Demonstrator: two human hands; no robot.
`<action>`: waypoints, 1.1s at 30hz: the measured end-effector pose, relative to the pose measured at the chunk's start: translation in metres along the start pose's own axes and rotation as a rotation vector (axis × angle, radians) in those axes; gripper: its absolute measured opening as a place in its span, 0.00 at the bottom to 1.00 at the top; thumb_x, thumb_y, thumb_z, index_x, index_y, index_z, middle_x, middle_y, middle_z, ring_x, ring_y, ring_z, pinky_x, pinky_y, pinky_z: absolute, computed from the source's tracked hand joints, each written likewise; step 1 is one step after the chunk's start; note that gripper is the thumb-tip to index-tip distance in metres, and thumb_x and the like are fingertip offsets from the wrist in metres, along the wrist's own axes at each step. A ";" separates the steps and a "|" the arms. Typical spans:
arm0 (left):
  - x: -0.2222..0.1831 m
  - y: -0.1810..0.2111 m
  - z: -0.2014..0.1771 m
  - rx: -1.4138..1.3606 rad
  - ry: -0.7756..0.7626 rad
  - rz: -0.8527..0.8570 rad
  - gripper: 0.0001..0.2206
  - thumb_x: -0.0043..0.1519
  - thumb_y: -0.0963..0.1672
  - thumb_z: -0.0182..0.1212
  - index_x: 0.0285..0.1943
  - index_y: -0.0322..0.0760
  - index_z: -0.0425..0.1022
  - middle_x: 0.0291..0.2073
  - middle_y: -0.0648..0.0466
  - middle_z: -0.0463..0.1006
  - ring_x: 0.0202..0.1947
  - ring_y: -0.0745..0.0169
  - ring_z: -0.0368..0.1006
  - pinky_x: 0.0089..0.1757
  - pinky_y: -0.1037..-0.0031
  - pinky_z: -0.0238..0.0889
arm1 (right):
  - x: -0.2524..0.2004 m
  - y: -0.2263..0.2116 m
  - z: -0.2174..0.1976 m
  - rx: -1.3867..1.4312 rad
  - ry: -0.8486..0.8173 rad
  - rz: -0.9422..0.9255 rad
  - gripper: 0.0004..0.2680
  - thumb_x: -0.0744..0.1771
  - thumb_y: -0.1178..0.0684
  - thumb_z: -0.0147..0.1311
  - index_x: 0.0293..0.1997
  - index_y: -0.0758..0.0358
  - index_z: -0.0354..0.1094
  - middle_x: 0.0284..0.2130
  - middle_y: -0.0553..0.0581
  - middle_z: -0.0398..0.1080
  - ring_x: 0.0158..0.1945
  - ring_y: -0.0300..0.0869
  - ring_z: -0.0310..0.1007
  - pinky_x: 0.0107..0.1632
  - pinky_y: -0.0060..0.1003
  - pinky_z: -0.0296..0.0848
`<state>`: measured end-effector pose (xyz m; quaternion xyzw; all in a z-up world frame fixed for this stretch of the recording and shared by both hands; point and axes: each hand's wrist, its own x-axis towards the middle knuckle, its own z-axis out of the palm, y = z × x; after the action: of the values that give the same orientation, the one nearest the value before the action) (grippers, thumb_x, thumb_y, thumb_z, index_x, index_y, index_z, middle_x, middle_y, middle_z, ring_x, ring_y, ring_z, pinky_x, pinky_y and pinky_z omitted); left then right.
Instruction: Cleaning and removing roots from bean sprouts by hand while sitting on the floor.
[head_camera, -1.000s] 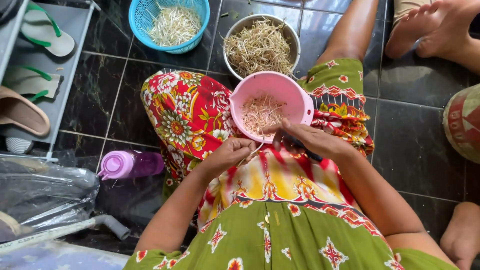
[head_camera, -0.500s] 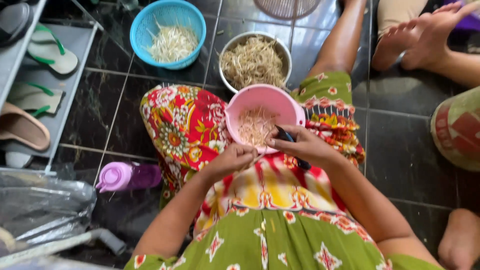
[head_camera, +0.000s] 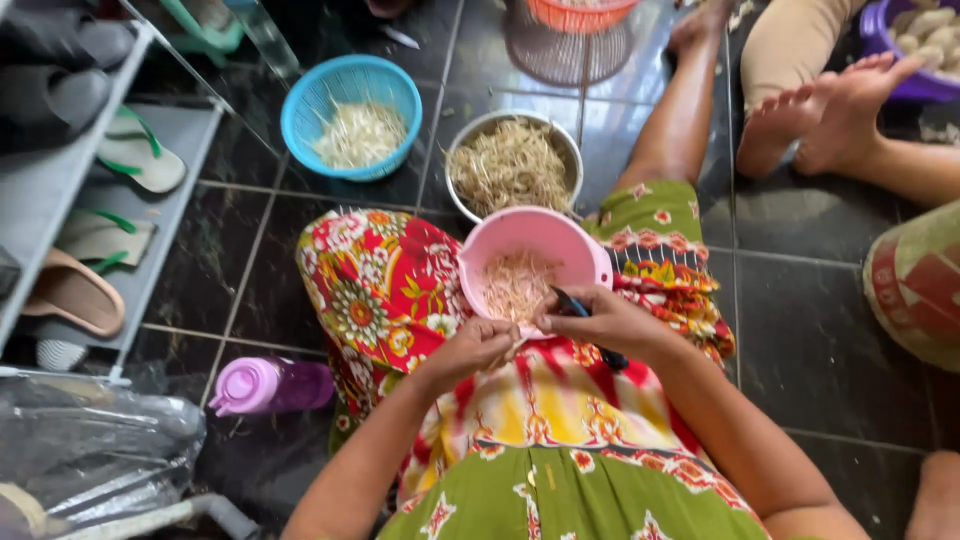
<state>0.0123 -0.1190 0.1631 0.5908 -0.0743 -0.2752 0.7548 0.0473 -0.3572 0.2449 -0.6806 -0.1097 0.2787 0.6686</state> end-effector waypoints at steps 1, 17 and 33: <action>-0.001 -0.005 -0.001 -0.053 0.010 -0.017 0.05 0.60 0.39 0.51 0.33 0.34 0.74 0.14 0.57 0.66 0.12 0.79 0.58 0.18 0.88 0.47 | 0.002 0.005 -0.002 0.009 -0.010 0.022 0.05 0.63 0.59 0.67 0.38 0.67 0.78 0.17 0.55 0.70 0.20 0.35 0.64 0.24 0.26 0.62; -0.011 0.016 0.003 -0.094 -0.001 -0.044 0.08 0.62 0.39 0.51 0.29 0.34 0.71 0.11 0.61 0.58 0.12 0.81 0.49 0.17 0.86 0.38 | 0.028 0.031 -0.038 -0.558 0.305 -0.146 0.08 0.67 0.57 0.57 0.49 0.59 0.79 0.37 0.61 0.77 0.38 0.48 0.77 0.40 0.39 0.72; -0.003 0.008 0.001 -0.142 -0.033 -0.023 0.06 0.60 0.38 0.50 0.31 0.30 0.70 0.12 0.62 0.56 0.12 0.82 0.49 0.17 0.87 0.38 | 0.019 0.024 -0.021 0.236 0.308 -0.065 0.14 0.71 0.45 0.49 0.45 0.69 0.73 0.26 0.61 0.72 0.19 0.36 0.62 0.21 0.27 0.61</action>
<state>0.0119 -0.1169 0.1713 0.5318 -0.0601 -0.2979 0.7904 0.0686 -0.3677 0.2166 -0.6281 0.0054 0.1602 0.7614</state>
